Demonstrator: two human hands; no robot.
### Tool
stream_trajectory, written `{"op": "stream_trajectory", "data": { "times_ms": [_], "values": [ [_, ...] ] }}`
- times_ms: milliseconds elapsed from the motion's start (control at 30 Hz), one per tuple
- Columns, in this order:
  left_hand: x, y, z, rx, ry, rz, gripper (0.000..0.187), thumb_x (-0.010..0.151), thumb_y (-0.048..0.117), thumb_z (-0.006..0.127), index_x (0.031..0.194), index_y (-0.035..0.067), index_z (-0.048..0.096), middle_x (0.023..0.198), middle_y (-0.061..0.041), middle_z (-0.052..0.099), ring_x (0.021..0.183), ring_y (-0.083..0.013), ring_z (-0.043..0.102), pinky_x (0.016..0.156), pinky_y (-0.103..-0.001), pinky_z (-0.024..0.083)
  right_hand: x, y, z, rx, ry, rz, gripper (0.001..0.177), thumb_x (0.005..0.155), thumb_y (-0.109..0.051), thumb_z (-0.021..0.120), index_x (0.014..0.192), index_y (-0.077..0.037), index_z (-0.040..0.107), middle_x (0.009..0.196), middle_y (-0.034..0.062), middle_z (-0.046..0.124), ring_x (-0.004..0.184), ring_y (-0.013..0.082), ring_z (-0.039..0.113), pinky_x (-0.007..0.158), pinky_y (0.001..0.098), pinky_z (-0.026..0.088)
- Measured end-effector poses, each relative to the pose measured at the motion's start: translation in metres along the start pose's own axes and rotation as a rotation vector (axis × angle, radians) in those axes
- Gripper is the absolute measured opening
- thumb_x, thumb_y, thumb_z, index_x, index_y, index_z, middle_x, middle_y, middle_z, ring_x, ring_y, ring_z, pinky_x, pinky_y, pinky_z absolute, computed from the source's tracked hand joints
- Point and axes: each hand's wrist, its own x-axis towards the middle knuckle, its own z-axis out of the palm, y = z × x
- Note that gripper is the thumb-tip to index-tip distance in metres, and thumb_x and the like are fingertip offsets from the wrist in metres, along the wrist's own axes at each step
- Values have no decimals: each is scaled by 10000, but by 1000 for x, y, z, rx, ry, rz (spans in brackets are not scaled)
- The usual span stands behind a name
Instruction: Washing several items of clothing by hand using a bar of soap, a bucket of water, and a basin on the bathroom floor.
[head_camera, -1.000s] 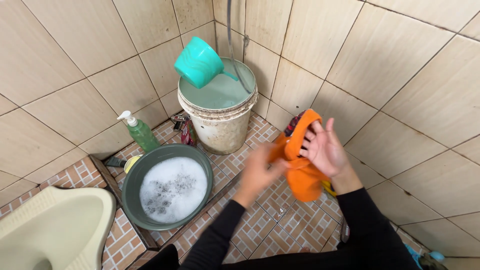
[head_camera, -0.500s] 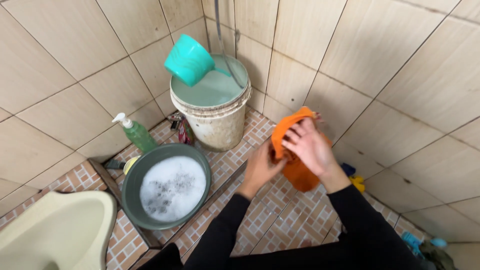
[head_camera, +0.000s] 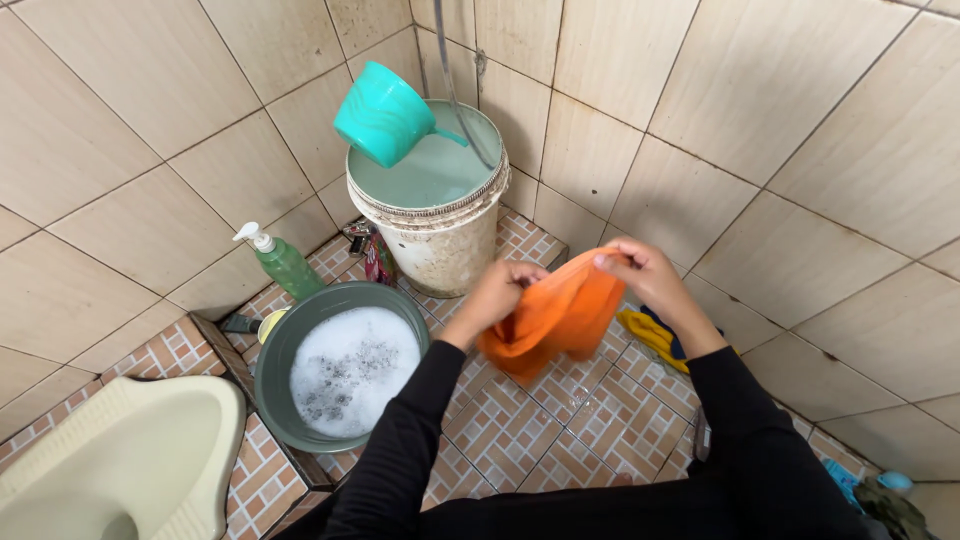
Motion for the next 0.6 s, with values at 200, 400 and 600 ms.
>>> {"op": "stream_trajectory", "data": {
  "times_ms": [200, 400, 600],
  "values": [
    [1, 62, 10, -704, -378, -751, 500, 950, 374, 590, 1295, 23, 683, 955, 21, 589, 825, -75, 507, 732, -235, 431, 5, 17, 15, 212, 83, -70, 176, 1005, -219, 680, 1009, -46, 707, 901, -53, 643, 874, 47, 564, 809, 216, 469],
    [16, 83, -1, -959, -262, -774, 646, 1015, 607, 538, 1320, 46, 632, 1077, -20, 625, 928, -87, 613, 827, -242, 496, 0, 7, 25, 207, 276, -185, 286, 970, -195, 667, 1207, -36, 648, 982, -23, 636, 949, 99, 612, 846, 263, 520],
    [22, 107, 0, -1273, -180, -656, 521, 1036, 487, 565, 1324, 53, 589, 1251, -92, 694, 1065, -154, 687, 913, -311, 568, -5, 52, 49, 1052, -244, 235, 248, 1090, -277, 496, 1229, -93, 587, 1131, 41, 707, 1024, 191, 695, 827, 362, 563]
  ]
}}
